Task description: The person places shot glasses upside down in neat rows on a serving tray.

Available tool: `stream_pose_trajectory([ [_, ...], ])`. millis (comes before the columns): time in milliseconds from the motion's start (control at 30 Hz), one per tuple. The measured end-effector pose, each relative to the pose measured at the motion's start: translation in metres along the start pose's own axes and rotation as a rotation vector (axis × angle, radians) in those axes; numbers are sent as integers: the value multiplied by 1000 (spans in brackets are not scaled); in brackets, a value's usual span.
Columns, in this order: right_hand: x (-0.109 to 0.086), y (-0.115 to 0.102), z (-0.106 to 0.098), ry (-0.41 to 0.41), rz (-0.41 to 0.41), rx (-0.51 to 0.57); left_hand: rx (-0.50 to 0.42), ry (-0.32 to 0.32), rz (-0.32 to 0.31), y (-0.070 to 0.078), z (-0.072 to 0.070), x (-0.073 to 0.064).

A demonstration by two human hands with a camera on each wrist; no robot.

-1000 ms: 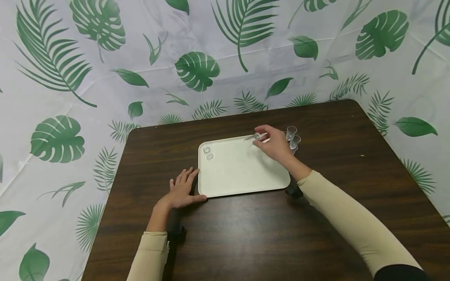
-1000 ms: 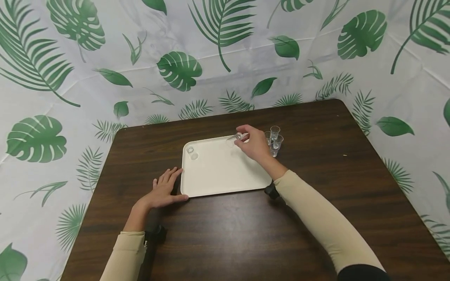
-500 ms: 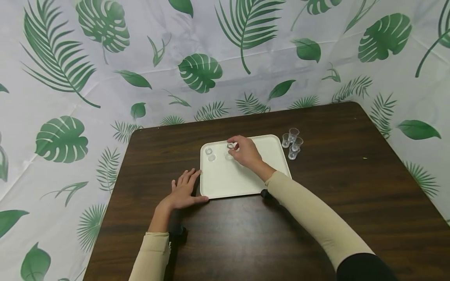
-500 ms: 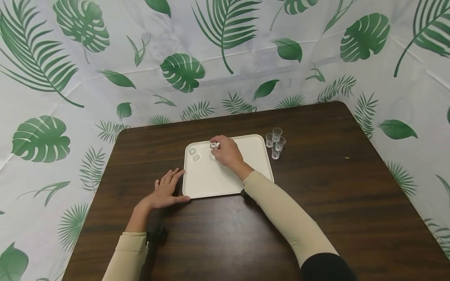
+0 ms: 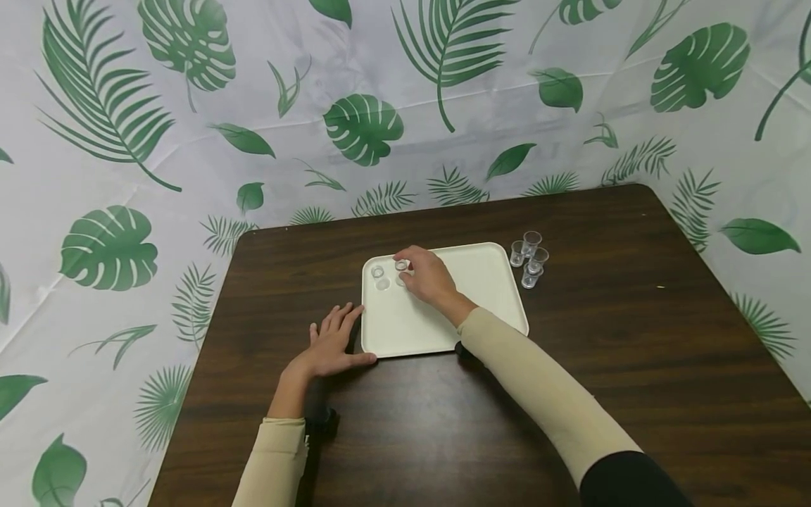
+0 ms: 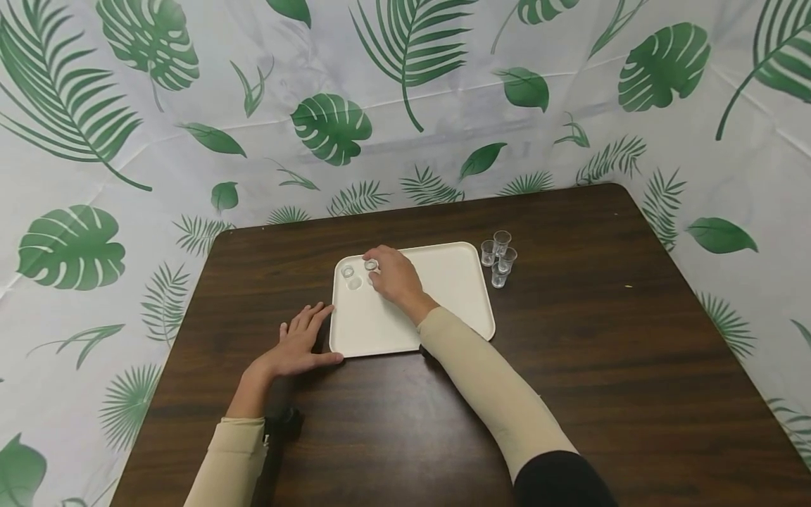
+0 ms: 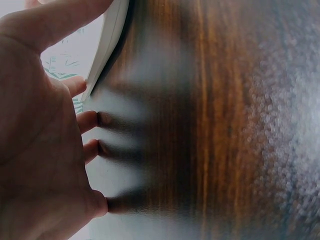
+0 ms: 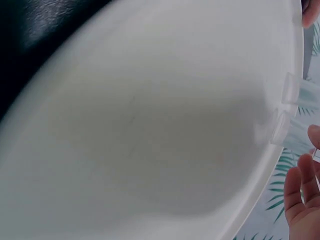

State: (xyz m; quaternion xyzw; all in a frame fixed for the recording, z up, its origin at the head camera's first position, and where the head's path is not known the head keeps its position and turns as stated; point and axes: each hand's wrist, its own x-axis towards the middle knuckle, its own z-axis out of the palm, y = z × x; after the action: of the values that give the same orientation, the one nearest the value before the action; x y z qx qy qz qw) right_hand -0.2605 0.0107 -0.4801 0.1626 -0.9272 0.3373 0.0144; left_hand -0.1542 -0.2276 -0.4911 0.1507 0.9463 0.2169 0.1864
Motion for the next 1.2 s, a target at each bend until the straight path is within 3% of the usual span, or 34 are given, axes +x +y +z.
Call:
stream_pose_trajectory([
  [433,2,-7,6,-46,-56,-29,1,-6,-8,0,0,0],
  [1200,-3,-4,3,-46,-48,-18,13,-13,-17,-2,1,2],
])
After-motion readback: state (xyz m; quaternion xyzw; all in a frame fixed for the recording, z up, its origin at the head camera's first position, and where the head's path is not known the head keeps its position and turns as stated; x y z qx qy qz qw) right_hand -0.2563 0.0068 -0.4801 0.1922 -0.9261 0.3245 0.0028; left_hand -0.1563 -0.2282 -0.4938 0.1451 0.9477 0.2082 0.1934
